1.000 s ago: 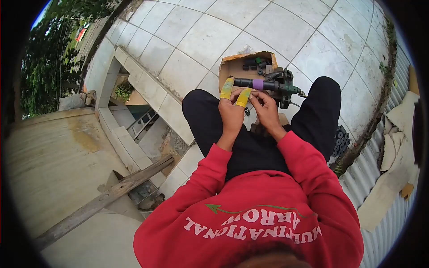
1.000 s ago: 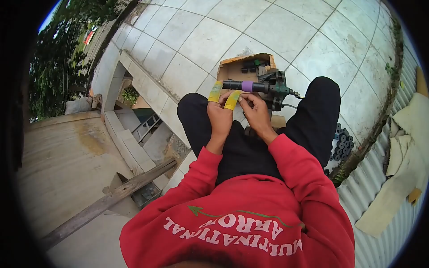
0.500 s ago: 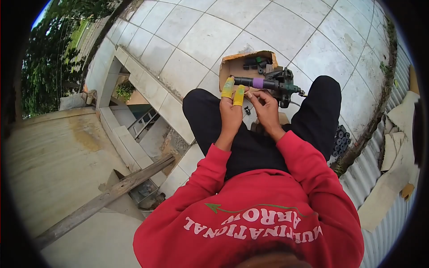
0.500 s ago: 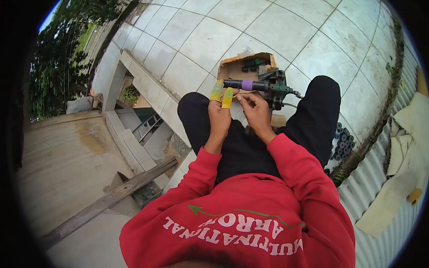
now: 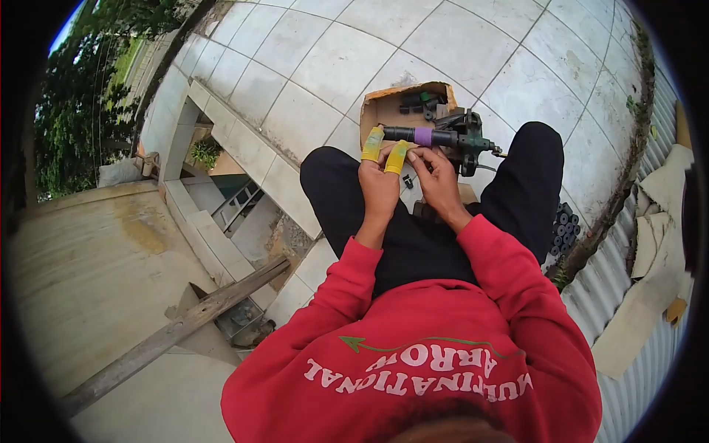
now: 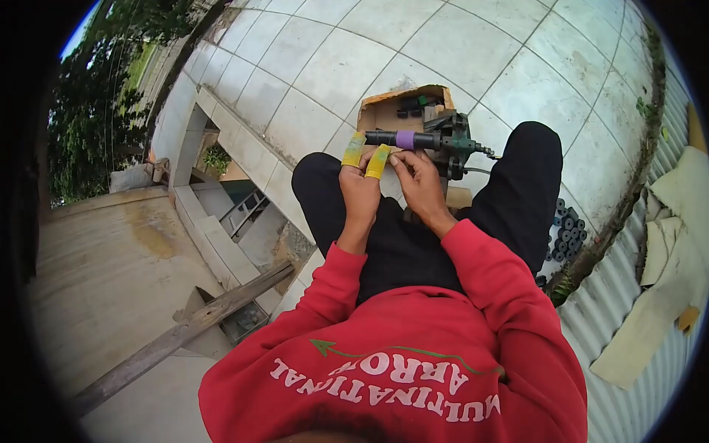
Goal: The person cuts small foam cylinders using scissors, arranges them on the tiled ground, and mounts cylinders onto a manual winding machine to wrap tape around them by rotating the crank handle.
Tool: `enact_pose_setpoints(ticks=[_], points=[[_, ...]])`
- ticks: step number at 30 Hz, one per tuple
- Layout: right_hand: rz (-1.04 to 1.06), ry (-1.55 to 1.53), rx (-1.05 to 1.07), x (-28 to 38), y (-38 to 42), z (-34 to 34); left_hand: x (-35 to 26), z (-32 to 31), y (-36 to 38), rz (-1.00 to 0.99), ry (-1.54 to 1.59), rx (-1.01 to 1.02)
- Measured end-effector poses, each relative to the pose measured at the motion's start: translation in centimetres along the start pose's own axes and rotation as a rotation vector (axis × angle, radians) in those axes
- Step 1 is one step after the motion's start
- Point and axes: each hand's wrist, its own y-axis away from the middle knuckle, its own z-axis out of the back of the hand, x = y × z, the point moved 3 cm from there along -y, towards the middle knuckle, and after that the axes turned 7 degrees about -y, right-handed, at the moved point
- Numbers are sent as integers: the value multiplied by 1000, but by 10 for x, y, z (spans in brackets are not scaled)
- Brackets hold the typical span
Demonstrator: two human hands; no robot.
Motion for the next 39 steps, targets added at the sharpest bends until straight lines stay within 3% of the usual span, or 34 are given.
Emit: enact_pose_setpoints(ticks=[4, 12, 21, 30, 39], points=[[35, 37, 15, 6, 2, 1, 4, 2, -1, 13, 138, -35], [123, 25, 33, 4, 1, -2, -2, 4, -4, -7, -22, 70], [-11, -57, 2, 3, -1, 0, 3, -4, -6, 63, 210, 80], [2, 101, -52, 9, -1, -1, 4, -1, -5, 93, 175, 102], [88, 56, -28, 3, -1, -4, 1, 2, -6, 115, 172, 126]])
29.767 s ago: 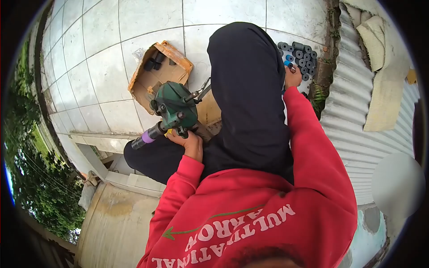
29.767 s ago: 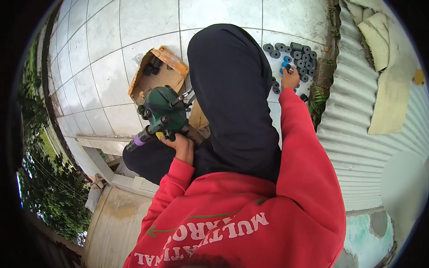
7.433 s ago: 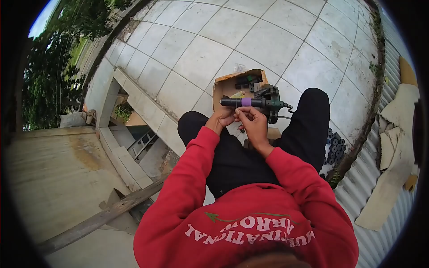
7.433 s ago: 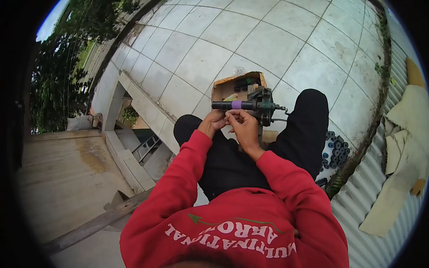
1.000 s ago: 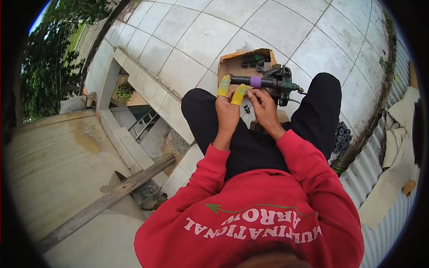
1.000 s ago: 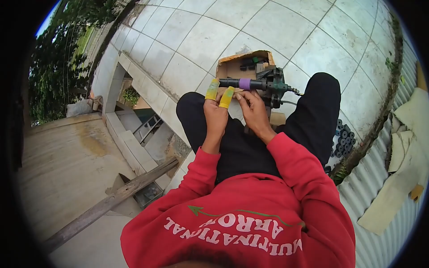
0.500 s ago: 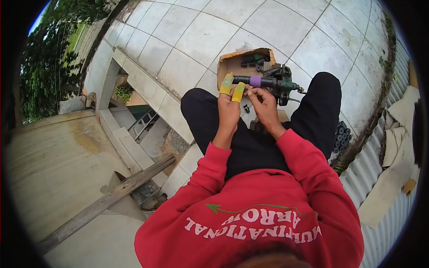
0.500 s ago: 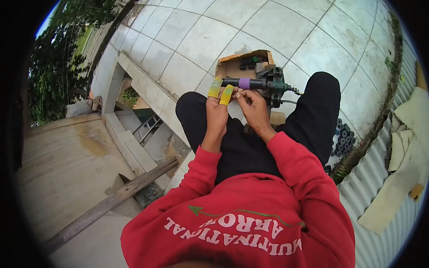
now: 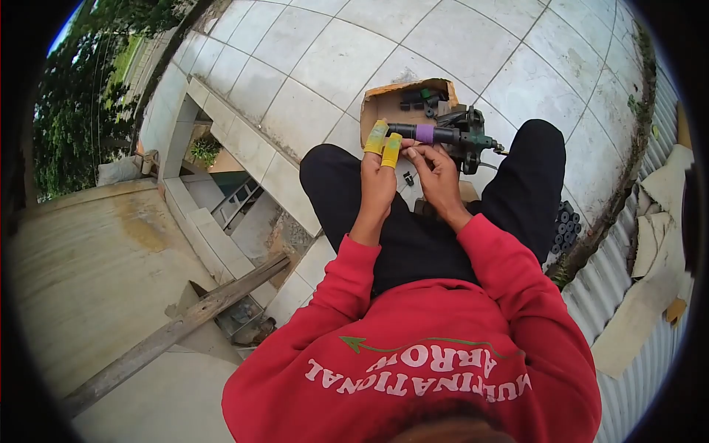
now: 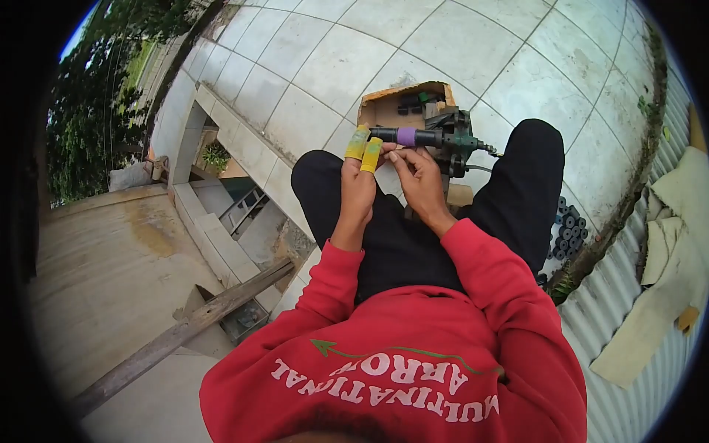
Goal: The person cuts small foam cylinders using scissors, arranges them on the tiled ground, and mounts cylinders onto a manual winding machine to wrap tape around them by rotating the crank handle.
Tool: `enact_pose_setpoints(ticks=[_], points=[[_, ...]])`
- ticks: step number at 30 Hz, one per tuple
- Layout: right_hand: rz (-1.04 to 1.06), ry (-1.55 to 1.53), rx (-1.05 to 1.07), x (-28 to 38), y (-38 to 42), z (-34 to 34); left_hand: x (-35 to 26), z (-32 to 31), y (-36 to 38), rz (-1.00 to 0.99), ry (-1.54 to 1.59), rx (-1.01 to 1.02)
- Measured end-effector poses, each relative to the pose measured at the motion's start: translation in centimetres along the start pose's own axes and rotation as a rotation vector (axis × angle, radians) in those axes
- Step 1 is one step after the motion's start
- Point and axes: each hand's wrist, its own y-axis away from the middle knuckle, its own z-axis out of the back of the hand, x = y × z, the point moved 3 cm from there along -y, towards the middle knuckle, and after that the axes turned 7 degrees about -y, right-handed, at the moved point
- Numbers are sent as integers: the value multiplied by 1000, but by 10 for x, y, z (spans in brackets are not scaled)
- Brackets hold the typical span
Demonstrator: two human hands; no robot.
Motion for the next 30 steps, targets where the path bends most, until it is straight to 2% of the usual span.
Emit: enact_pose_setpoints(ticks=[4, 7, 9, 15, 19, 21, 30], points=[[30, -40, 19, 1, -2, -1, -2, 1, 1, 31, 16, 27], [-24, -68, 43, -7, -4, 1, 0, -1, 2, 72, 147, 45], [-189, -192, 68, -13, -3, 0, 1, -3, 2, 69, 174, 70], [-223, -272, 84, -11, -1, -1, -5, -2, 5, 57, 50, 61], [-227, -225, 93, -4, 0, -1, 0, 5, 0, 5, -44, 69], [-24, -61, 120, 7, -2, -1, -1, 7, 0, -22, -87, 40], [-43, 27, 95, 7, 0, 1, -5, 5, -1, 17, -158, 26]])
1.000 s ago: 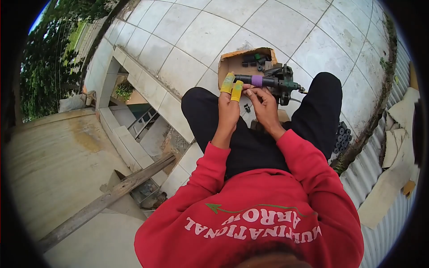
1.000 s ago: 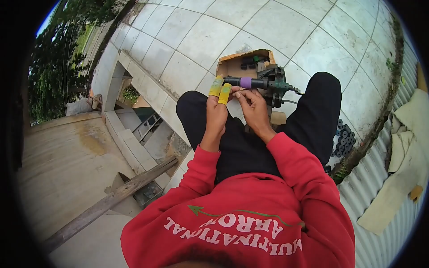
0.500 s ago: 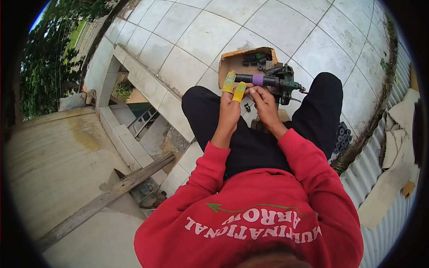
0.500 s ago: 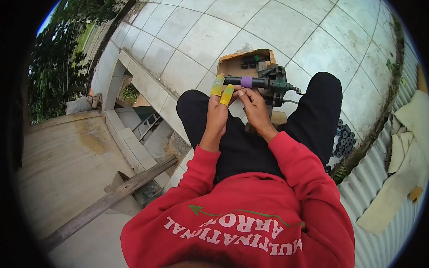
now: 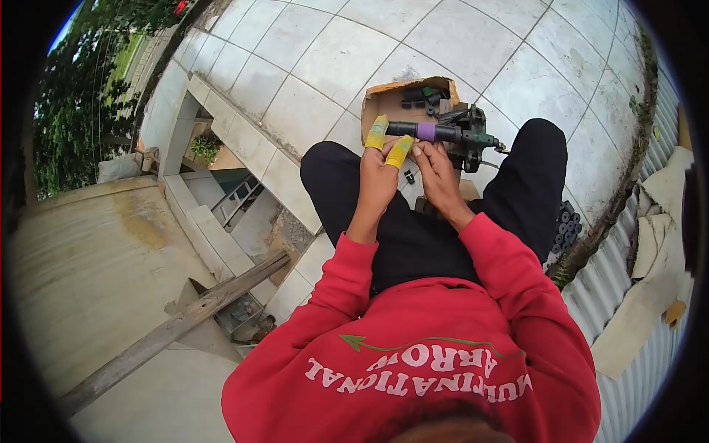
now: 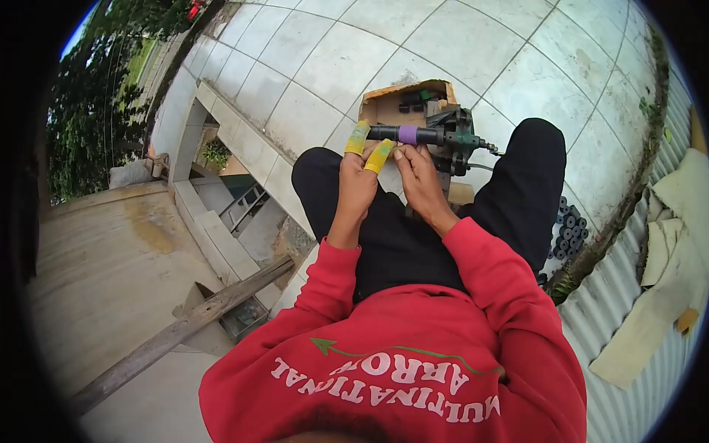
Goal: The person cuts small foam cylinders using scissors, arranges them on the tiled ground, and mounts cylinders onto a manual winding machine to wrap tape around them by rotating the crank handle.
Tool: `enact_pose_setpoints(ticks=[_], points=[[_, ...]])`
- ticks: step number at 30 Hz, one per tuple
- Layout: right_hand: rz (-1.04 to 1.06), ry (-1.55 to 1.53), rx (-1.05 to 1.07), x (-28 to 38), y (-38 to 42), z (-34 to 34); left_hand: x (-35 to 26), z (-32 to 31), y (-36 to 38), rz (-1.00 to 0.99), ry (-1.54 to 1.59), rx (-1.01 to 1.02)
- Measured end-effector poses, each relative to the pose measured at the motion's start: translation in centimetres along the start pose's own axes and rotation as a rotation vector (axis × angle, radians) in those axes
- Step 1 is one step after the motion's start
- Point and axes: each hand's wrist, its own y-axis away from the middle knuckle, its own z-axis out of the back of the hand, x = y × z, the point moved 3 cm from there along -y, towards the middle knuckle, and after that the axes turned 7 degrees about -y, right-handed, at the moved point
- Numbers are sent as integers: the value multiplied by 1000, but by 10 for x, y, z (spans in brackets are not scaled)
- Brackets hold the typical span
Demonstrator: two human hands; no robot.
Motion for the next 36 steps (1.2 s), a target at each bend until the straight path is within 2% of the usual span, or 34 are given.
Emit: enact_pose_setpoints(ticks=[3, 6, 18, 22, 24, 27, 34, 36], points=[[94, -57, 10, -1, -2, -2, 2, 0, -3, -38, 26, 4], [-1, -51, -12, -8, -1, -1, -2, -4, -1, -63, 19, -26], [-44, -82, -55, -7, 2, 0, -30, -12, 2, -135, -288, -224], [3, -52, -77, -4, 4, 0, -25, -6, 0, -183, -298, -195], [11, -67, -82, -4, 5, 1, -15, -5, -4, -153, -90, -176], [50, -67, -72, -9, 5, 0, -7, -5, -6, -146, -27, -178], [-8, -103, -95, -4, 8, -1, -7, -4, -7, -136, -18, -160], [-77, -234, -166, -13, 10, -1, -5, -4, -7, -179, -42, -175]])
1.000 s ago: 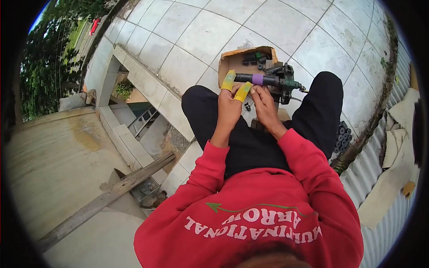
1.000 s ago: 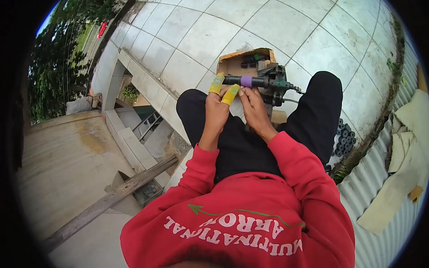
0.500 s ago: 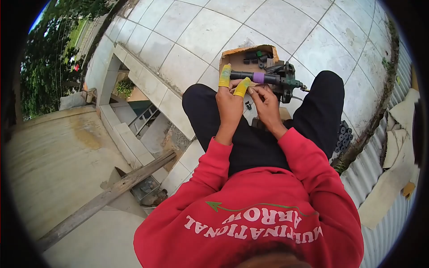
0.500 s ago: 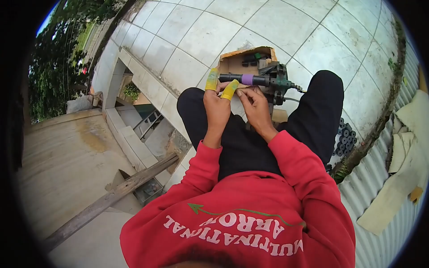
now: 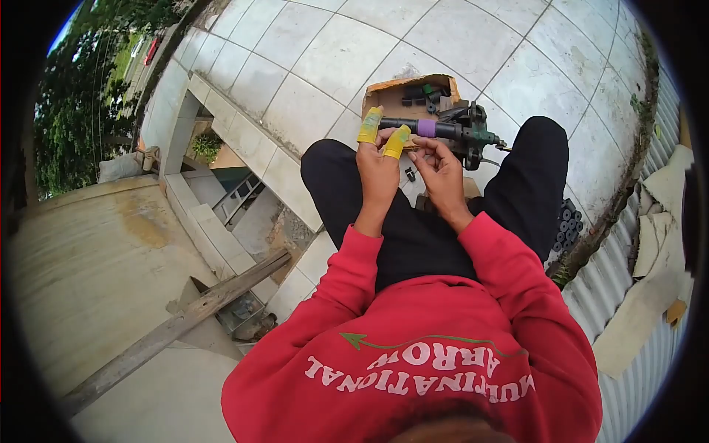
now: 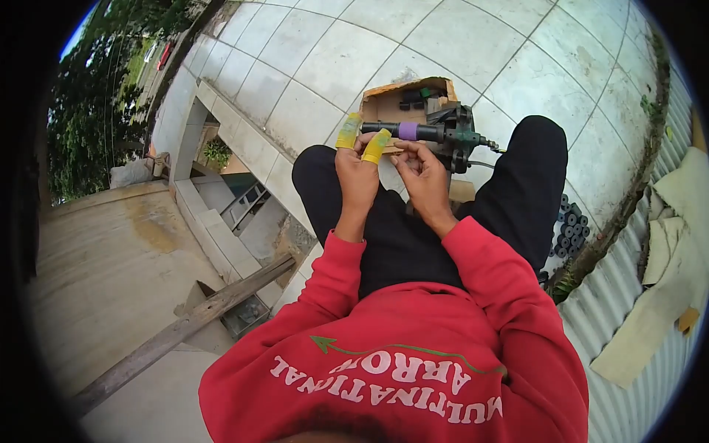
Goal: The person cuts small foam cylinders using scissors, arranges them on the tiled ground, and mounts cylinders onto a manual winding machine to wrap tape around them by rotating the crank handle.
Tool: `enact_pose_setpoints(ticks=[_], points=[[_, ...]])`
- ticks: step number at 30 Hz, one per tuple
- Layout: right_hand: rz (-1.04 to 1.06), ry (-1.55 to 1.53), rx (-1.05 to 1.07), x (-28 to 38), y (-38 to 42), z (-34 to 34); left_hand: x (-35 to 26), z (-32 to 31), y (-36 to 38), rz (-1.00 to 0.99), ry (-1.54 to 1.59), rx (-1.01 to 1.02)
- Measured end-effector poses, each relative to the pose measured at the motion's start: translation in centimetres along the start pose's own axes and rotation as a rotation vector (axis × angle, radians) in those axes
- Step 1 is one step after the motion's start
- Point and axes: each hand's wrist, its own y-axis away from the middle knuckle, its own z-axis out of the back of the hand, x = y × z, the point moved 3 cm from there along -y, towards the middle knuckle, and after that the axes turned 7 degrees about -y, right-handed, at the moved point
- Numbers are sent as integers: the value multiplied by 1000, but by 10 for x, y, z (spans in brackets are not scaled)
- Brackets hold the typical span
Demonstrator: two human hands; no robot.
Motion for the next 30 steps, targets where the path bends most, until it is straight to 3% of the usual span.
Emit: enact_pose_setpoints(ticks=[4, 6, 13, 15, 24, 30], points=[[18, -31, -79, 2, 2, 2, -17, -3, -2, -96, -86, -15], [-128, -6, -44, 6, 5, 2, -19, -3, -9, -131, -112, -2], [-110, -35, -95, -11, 3, 4, -18, -7, -27, -196, -157, 65], [-104, -50, -106, -16, 3, 4, -17, -8, -34, -313, -212, 53], [-176, -41, -118, -19, 5, 6, -13, -12, -53, -346, -285, 169], [-129, -40, -97, -23, 5, 4, -13, -11, -56, -288, -208, 112]])
